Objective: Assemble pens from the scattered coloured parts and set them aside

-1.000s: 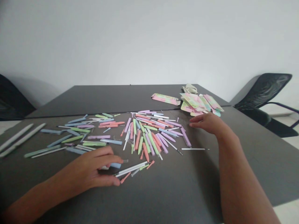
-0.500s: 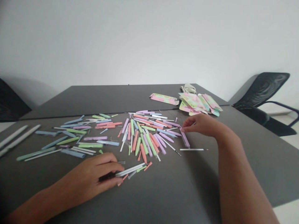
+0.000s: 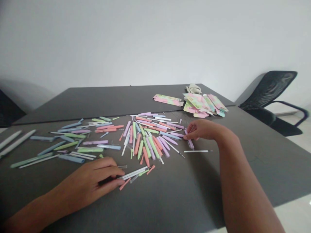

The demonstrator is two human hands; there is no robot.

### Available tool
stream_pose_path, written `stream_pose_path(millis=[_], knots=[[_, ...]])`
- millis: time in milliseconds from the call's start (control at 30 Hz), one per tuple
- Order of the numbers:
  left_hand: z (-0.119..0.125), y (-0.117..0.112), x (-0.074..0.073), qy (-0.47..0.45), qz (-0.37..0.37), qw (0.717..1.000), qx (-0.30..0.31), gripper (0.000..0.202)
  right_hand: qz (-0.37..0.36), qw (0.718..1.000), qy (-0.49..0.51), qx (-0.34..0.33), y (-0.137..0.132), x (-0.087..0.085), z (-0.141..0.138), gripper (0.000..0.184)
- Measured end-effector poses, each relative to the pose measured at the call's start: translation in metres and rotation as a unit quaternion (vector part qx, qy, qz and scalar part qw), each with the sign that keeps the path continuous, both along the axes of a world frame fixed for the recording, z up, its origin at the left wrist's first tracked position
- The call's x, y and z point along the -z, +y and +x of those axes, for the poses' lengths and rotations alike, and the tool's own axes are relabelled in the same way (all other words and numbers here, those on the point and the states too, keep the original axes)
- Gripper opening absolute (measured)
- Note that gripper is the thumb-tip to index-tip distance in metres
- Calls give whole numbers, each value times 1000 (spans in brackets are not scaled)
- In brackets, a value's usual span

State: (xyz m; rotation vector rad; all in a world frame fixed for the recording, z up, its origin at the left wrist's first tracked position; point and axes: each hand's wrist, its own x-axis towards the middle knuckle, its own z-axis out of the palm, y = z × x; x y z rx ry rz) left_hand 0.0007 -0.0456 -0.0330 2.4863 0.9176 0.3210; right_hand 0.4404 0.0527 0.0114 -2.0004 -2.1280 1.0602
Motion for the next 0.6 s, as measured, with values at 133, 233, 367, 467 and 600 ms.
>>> stream_pose_path(millis=[133, 233, 367, 467, 600], knots=[[0, -1, -2, -4, 14, 1000, 1, 22, -7, 1000, 11, 13, 0, -1, 1, 47], [0, -1, -5, 7, 20, 1000, 1, 23, -14, 1000, 15, 23, -1, -1, 0, 44], [-1, 0, -7, 16, 30, 999, -9, 22, -15, 999, 26, 40, -3, -2, -2, 38], [-2, 1, -8, 7, 38, 999, -15, 21, 10, 998, 27, 57, -5, -6, -3, 36], [-4, 1, -11, -15, 60, 998, -27, 21, 84, 993, 45, 66, -8, -17, -10, 34]])
